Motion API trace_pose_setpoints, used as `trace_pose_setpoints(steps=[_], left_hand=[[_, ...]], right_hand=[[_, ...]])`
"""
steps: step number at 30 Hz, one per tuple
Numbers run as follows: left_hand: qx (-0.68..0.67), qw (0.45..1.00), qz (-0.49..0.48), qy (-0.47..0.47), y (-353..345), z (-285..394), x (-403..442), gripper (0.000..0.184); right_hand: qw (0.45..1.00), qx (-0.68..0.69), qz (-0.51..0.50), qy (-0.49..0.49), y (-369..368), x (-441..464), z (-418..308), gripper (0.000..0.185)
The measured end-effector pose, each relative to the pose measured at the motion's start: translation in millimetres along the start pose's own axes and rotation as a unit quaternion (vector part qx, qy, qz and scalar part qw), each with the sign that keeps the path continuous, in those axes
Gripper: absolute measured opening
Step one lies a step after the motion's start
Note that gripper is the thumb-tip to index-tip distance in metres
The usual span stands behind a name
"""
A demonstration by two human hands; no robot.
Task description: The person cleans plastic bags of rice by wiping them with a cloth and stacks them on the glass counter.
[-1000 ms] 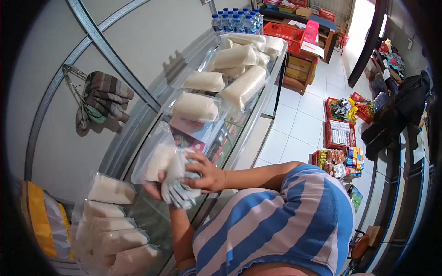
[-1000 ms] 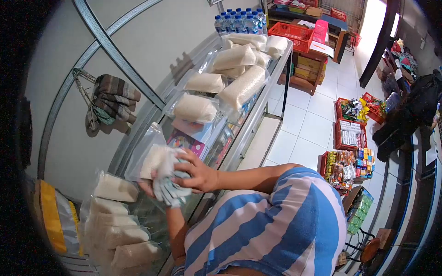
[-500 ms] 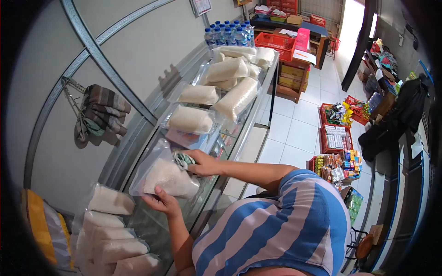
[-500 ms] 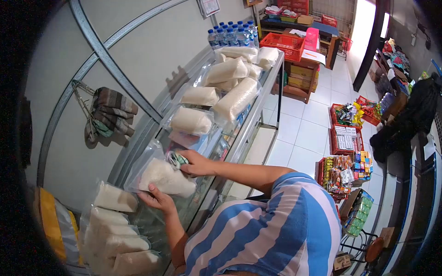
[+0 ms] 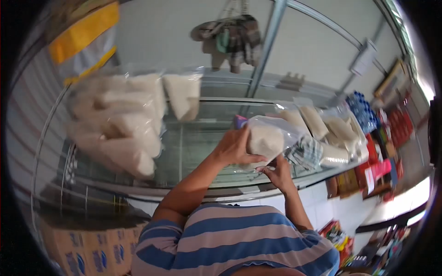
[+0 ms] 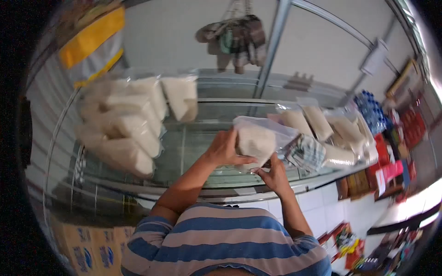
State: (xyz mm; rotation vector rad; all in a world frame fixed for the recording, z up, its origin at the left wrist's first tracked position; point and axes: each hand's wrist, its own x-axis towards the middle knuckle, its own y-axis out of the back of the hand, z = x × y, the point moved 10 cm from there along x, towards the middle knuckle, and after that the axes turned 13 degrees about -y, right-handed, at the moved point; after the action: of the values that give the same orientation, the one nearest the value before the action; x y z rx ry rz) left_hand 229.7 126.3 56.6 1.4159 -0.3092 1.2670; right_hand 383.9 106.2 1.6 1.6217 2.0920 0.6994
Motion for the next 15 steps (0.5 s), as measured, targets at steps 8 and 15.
trace_pose_setpoints(steps=[8,15], left_hand=[[0.111,0.971,0.208,-0.039,96,-34,-3,0.086],[0.211,0.886,0.379,0.162,159,-83,-44,0.079]], right_hand=[[0.977,0.185,0.046,0.099,-54,88,-41,0.05],[0.972,0.203,-0.014,0.114,-133,134,-119,0.049]])
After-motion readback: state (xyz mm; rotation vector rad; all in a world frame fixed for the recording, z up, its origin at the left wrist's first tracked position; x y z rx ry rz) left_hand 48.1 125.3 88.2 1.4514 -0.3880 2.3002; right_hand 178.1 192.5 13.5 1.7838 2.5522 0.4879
